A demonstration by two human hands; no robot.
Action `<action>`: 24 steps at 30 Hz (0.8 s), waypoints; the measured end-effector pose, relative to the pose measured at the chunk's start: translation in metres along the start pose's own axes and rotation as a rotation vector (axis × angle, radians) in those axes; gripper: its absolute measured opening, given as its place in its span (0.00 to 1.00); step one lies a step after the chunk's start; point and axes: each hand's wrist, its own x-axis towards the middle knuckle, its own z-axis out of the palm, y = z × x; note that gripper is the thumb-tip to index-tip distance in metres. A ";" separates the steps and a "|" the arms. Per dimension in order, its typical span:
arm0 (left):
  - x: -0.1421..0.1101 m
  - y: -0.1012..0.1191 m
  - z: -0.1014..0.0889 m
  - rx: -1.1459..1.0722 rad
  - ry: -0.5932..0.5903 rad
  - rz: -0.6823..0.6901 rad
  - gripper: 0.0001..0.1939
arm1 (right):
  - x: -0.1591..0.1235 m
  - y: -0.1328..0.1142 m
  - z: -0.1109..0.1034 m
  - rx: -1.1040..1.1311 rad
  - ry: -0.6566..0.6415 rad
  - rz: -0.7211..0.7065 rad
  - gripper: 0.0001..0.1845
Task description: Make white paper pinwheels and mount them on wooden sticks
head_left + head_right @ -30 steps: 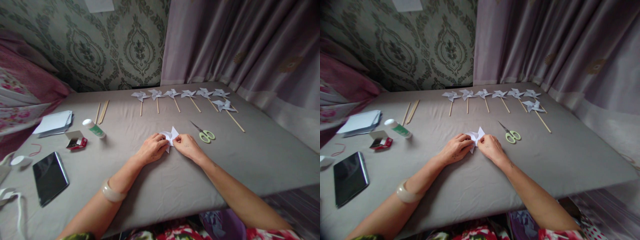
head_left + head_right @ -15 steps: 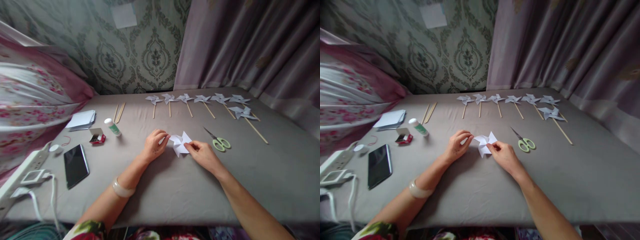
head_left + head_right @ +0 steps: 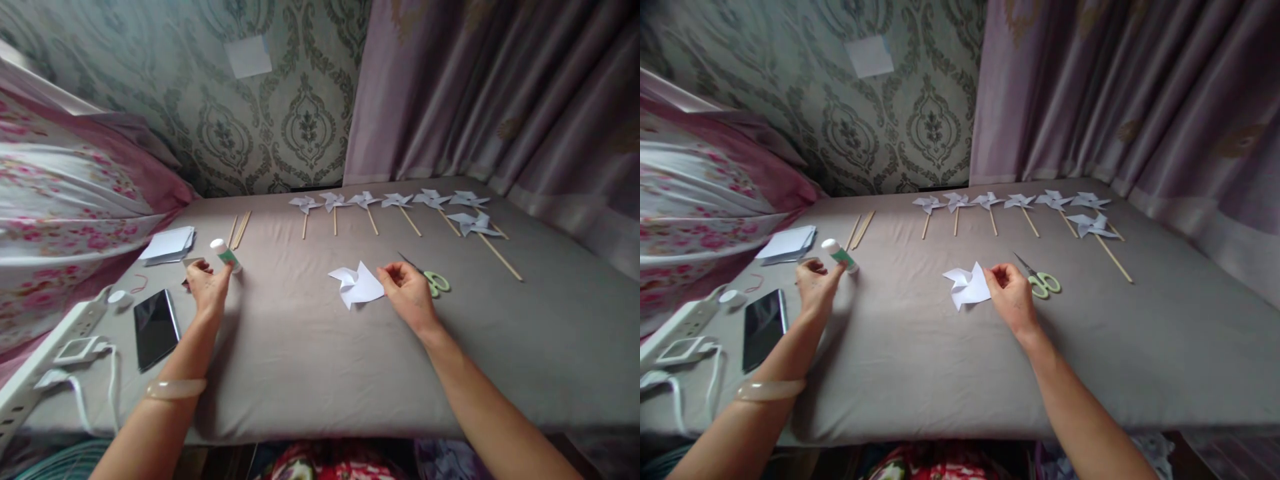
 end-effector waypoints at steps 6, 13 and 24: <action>0.009 0.008 0.027 -0.010 -0.012 -0.103 0.23 | 0.010 0.010 -0.009 -0.046 0.070 -0.003 0.20; -0.013 0.038 0.020 -0.226 -0.161 -0.024 0.11 | 0.013 0.016 -0.006 -0.083 0.033 -0.063 0.18; -0.141 0.151 0.045 -0.791 -0.903 -0.002 0.18 | -0.003 -0.011 0.003 0.118 -0.276 -0.111 0.24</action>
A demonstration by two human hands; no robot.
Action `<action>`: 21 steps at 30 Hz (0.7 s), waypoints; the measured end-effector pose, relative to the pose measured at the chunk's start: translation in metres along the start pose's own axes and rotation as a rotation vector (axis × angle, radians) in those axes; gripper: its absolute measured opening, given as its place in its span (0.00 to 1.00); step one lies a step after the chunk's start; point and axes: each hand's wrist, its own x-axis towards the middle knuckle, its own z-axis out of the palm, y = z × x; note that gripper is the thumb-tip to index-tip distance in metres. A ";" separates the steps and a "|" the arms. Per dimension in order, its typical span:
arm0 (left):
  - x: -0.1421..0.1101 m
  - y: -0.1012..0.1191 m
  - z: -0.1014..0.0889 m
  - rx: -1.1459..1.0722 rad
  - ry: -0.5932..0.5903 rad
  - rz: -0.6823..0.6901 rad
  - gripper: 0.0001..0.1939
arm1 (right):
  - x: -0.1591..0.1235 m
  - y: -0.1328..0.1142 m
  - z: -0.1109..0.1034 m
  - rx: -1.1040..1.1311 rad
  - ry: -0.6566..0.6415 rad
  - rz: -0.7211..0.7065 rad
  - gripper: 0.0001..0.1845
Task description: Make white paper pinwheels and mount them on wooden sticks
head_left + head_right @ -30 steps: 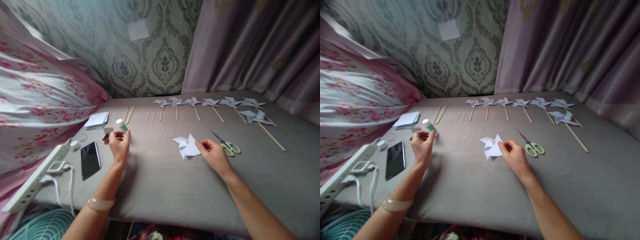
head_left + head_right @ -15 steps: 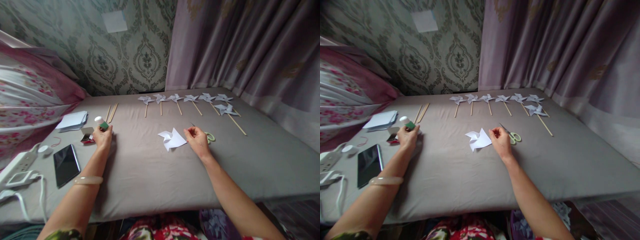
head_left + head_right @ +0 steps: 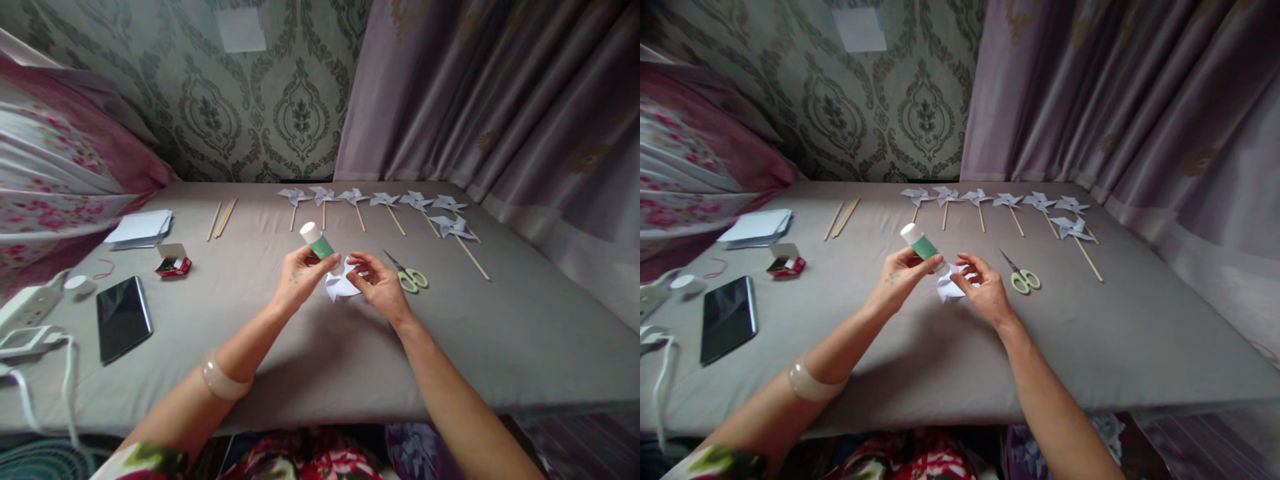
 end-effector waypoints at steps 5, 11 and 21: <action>-0.002 -0.013 0.025 -0.143 -0.005 -0.090 0.19 | -0.002 0.001 0.002 0.045 0.006 0.023 0.25; -0.002 -0.023 0.023 -0.150 -0.093 -0.058 0.19 | -0.002 0.000 0.008 0.064 0.026 0.056 0.23; 0.005 -0.043 -0.023 0.637 -0.005 0.175 0.10 | 0.011 -0.026 -0.051 0.147 0.178 0.150 0.22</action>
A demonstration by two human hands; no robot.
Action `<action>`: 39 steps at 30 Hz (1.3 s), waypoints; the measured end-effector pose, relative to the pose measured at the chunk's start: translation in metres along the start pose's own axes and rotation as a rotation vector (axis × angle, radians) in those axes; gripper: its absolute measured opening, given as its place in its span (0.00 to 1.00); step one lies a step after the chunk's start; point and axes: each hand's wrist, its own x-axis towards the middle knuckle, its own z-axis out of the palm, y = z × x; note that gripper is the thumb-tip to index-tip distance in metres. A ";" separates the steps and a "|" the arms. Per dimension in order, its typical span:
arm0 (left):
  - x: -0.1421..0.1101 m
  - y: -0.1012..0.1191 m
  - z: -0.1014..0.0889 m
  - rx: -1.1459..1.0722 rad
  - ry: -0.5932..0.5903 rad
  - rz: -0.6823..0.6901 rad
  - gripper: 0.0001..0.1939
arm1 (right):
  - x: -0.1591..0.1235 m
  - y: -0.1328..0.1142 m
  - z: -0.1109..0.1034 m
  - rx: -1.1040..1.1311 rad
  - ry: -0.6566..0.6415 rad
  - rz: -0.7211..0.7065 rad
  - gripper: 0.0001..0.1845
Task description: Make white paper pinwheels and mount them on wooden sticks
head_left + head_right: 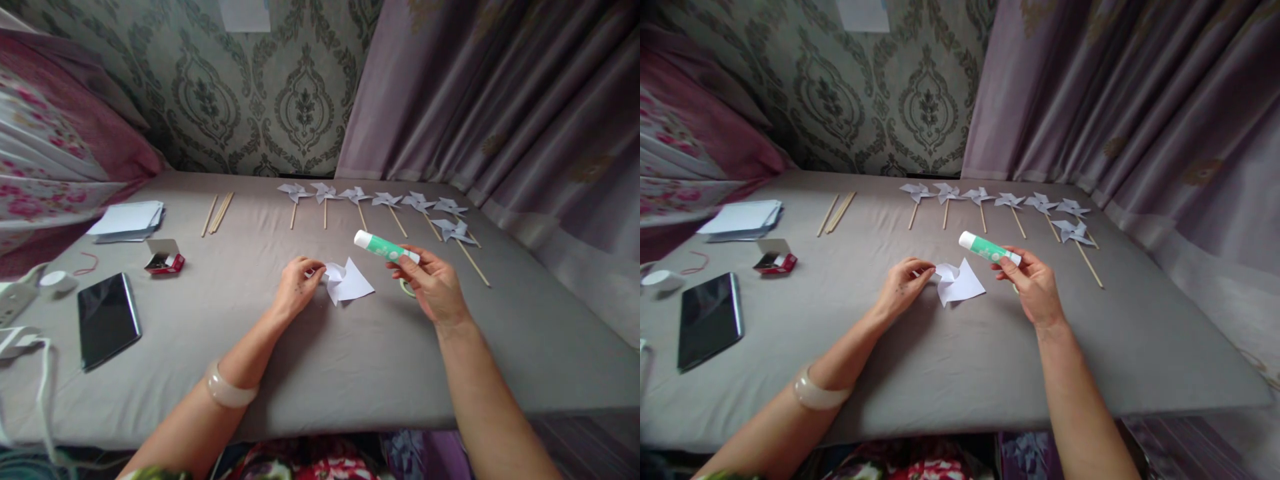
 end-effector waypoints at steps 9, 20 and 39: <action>-0.006 0.001 0.010 0.093 -0.136 0.022 0.09 | 0.010 -0.019 0.010 -0.375 -0.129 -0.138 0.21; -0.007 0.002 0.011 0.090 -0.150 -0.050 0.09 | 0.010 -0.022 0.035 -0.870 -0.282 -0.271 0.16; 0.006 -0.014 0.007 -0.318 0.203 -0.415 0.10 | 0.011 -0.024 0.044 -0.967 -0.406 -0.307 0.15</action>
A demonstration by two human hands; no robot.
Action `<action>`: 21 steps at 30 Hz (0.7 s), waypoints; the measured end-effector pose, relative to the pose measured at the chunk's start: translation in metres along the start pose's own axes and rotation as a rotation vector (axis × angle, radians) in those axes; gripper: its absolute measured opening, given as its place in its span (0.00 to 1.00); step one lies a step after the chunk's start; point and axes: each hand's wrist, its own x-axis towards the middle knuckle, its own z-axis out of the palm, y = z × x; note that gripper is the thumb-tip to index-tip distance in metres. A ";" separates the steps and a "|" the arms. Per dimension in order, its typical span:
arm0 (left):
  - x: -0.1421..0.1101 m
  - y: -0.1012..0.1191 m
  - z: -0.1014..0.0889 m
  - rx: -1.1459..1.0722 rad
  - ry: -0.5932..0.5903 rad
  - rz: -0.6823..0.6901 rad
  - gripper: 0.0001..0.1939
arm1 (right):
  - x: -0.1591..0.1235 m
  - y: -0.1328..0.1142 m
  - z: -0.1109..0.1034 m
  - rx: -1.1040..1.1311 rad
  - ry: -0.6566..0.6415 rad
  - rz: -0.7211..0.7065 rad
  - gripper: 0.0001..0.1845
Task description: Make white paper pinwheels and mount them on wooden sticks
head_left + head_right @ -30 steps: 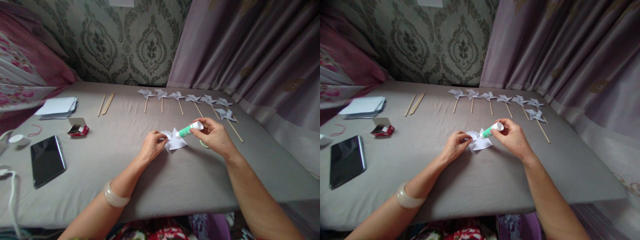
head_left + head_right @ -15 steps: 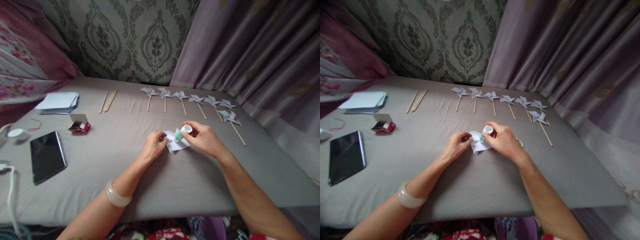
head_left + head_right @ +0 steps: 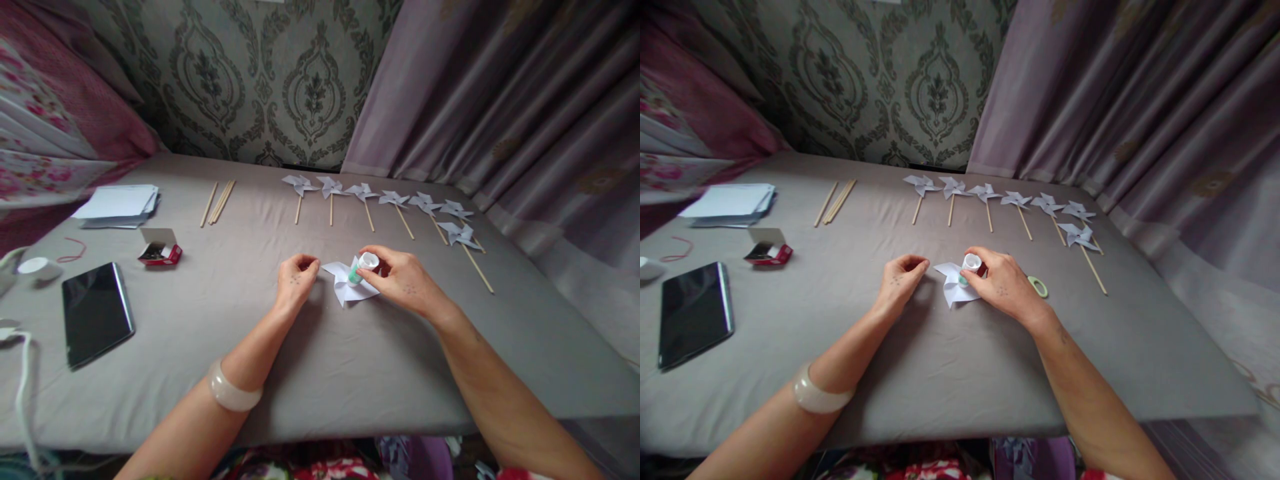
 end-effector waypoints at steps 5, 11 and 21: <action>0.000 -0.001 0.001 -0.009 -0.005 -0.006 0.10 | 0.001 -0.002 0.001 -0.036 0.010 -0.016 0.14; 0.000 -0.002 0.001 0.043 -0.047 0.030 0.10 | 0.004 0.000 0.002 -0.103 0.057 -0.016 0.14; -0.025 0.006 0.006 0.670 -0.444 0.800 0.12 | 0.003 0.004 -0.005 -0.097 -0.026 -0.041 0.10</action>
